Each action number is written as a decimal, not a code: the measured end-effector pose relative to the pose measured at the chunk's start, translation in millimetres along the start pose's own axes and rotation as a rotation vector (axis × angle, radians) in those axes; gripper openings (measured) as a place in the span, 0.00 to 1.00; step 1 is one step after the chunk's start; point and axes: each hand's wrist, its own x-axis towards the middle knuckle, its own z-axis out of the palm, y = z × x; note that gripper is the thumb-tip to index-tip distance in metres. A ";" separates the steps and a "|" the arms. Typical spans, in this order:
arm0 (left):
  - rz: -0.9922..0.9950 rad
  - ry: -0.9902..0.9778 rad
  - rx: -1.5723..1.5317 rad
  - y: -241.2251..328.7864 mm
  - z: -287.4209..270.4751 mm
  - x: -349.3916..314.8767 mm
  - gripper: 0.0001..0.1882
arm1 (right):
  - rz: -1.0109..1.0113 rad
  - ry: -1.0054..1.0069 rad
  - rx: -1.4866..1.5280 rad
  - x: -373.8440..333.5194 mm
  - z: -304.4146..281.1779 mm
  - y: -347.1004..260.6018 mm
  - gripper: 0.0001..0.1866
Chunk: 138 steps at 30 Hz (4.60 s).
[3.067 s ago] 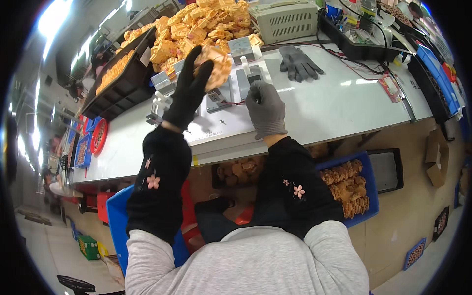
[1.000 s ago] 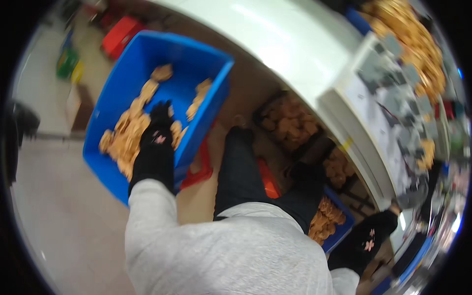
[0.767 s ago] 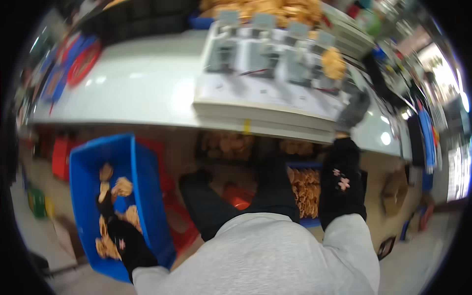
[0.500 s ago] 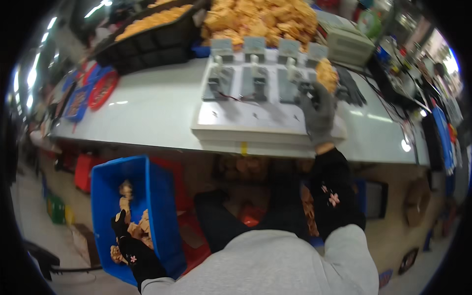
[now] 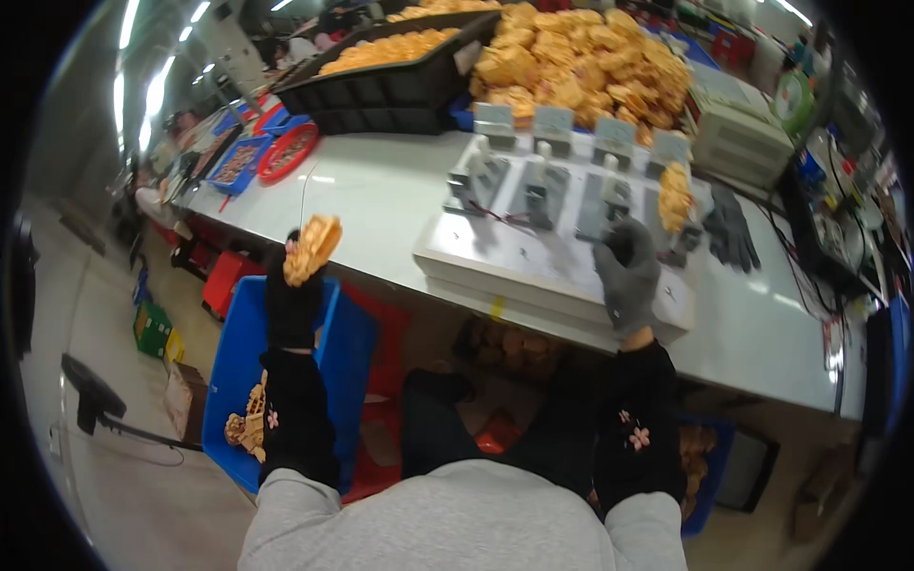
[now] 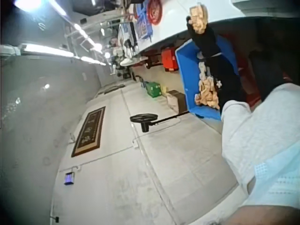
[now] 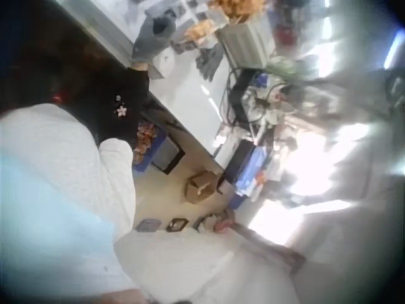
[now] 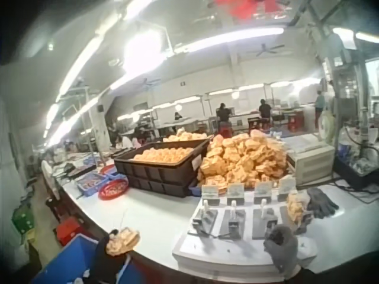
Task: Assembling small plastic components into a production fixture on a factory workbench.
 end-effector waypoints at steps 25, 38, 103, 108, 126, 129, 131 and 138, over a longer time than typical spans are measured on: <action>0.416 -0.931 1.267 -186.2 308.5 58.1 0.22 | -0.050 0.043 -0.108 -1.0 -0.4 -5.0 0.16; -0.326 -0.726 0.319 -138.2 288.6 -32.6 0.21 | -0.207 0.768 -0.206 4.1 -61.9 -22.7 0.22; 0.325 -0.927 1.357 -160.7 364.5 -9.4 0.36 | 0.131 0.327 -0.075 13.7 -72.0 -5.0 0.19; 0.556 -0.885 0.816 -175.0 322.2 -50.8 0.21 | 0.073 0.485 -0.098 13.5 -84.2 5.1 0.17; -0.498 -0.533 -0.111 -222.1 259.0 7.2 0.17 | 0.000 0.258 -0.456 8.9 -3.2 1.8 0.12; -0.153 -0.693 0.142 -226.1 247.8 8.3 0.17 | 0.132 0.226 -0.428 11.3 -0.6 -1.9 0.11; -0.652 -0.648 -0.203 -219.0 253.9 17.0 0.17 | 0.111 0.232 -0.443 11.6 -1.2 0.6 0.11; -0.630 -0.530 -0.045 -212.1 255.5 8.0 0.18 | 0.020 0.257 -0.435 8.9 3.1 1.7 0.13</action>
